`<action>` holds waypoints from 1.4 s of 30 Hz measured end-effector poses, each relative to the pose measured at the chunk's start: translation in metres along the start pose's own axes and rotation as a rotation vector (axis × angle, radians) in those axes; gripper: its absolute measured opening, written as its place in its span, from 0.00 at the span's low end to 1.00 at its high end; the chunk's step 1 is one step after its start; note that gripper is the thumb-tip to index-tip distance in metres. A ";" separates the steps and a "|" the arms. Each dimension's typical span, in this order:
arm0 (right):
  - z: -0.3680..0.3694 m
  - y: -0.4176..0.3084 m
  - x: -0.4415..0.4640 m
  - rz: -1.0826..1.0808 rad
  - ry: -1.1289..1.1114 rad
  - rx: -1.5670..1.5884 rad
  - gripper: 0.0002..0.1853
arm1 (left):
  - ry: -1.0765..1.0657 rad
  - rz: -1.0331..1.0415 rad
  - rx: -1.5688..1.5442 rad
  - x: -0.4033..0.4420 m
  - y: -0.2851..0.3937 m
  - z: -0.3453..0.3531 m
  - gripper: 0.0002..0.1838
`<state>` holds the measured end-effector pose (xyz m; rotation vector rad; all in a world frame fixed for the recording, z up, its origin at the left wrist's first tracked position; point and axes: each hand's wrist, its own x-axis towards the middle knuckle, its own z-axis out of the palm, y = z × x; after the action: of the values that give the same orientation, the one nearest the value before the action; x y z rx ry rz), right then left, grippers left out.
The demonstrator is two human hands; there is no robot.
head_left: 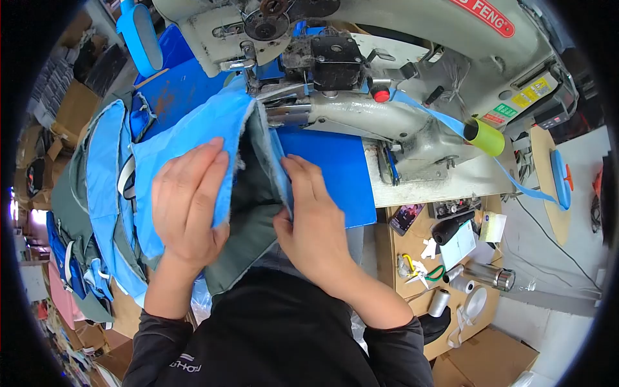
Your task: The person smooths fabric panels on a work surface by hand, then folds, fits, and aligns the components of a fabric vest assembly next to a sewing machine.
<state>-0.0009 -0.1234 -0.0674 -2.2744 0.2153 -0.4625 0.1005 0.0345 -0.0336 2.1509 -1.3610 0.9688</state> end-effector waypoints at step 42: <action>0.029 -0.006 0.057 -0.040 0.251 0.263 0.12 | -0.158 -0.094 0.141 0.009 0.038 0.000 0.17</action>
<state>0.0628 -0.1163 -0.0661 -1.9647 0.2211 -0.7532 0.0691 0.0124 -0.0272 2.4189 -1.2822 0.8984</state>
